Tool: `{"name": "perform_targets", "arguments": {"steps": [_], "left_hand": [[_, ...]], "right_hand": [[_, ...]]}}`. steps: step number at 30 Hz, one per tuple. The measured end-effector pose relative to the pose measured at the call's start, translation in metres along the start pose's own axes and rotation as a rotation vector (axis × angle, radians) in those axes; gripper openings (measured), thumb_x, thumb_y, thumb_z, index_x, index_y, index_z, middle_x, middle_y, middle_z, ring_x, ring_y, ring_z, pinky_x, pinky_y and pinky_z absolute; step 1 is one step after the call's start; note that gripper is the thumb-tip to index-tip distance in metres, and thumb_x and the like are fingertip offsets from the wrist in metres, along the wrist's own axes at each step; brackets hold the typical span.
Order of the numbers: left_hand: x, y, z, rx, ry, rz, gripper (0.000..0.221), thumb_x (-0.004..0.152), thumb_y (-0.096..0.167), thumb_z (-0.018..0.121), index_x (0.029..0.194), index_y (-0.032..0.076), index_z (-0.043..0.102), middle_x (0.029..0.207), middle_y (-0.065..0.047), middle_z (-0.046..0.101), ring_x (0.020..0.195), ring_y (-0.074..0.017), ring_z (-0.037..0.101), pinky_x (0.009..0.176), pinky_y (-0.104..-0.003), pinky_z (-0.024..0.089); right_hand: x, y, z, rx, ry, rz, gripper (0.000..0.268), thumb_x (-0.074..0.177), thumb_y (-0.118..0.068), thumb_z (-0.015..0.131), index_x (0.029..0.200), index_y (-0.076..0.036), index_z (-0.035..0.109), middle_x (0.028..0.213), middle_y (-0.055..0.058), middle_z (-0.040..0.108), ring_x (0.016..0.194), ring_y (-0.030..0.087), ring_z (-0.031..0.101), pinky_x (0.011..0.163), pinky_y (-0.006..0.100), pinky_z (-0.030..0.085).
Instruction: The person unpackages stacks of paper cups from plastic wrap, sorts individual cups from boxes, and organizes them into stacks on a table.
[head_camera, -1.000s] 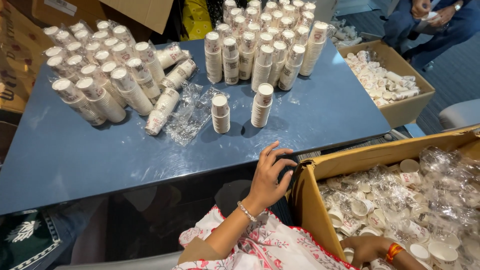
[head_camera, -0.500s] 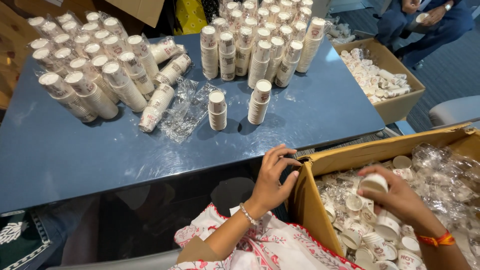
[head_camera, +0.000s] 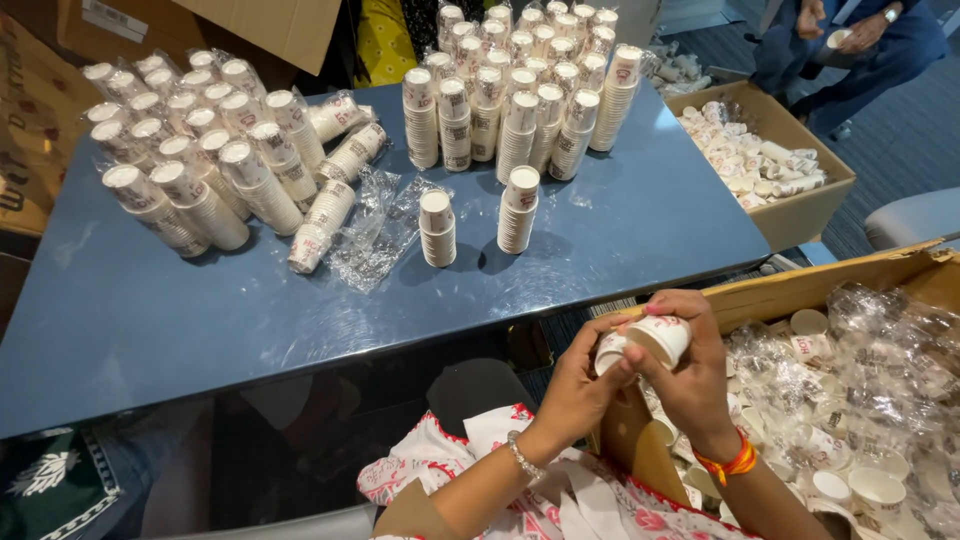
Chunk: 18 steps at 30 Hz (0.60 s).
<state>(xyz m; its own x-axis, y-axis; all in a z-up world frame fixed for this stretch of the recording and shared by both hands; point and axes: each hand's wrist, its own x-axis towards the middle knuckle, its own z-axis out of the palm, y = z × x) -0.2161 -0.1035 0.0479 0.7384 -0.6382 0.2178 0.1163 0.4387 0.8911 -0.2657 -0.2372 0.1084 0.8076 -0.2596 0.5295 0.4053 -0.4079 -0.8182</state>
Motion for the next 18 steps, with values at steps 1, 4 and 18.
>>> {"name": "perform_targets", "arguments": {"steps": [1, 4, 18], "left_hand": [[0.001, -0.006, -0.002, 0.001, 0.057, -0.088, 0.056, 0.100, 0.044, 0.063, 0.141, 0.007, 0.052, 0.109, -0.005, 0.063, 0.088, -0.0107, 0.062, 0.067, -0.026, 0.055], [-0.001, -0.001, 0.001, 0.117, 0.136, -0.171, 0.064, 0.105, 0.058, 0.039, 0.137, 0.006, 0.057, 0.096, -0.002, 0.062, 0.069, -0.0078, 0.056, 0.058, -0.024, 0.052], [0.012, -0.044, -0.021, -0.088, 0.057, -0.225, 0.041, 0.094, 0.011, 0.074, 0.130, -0.001, 0.058, 0.099, -0.002, 0.067, 0.082, -0.0051, 0.063, 0.068, -0.022, 0.055]], "right_hand": [[-0.002, 0.001, -0.002, -0.157, -0.037, -0.082, 0.047, 0.083, -0.015, 0.079, 0.120, -0.006, 0.052, 0.122, 0.011, 0.053, 0.109, 0.018, 0.058, 0.089, 0.033, 0.052], [-0.015, 0.006, -0.013, -0.426, -0.130, -0.262, 0.036, 0.085, -0.013, 0.064, 0.120, -0.009, 0.057, 0.123, 0.012, 0.050, 0.113, 0.027, 0.057, 0.096, 0.042, 0.049], [-0.010, 0.047, -0.091, 0.025, -0.407, 0.159, 0.052, 0.099, -0.006, 0.055, 0.148, -0.006, 0.037, 0.161, 0.015, 0.038, 0.140, 0.027, 0.049, 0.112, 0.041, 0.048]]}}
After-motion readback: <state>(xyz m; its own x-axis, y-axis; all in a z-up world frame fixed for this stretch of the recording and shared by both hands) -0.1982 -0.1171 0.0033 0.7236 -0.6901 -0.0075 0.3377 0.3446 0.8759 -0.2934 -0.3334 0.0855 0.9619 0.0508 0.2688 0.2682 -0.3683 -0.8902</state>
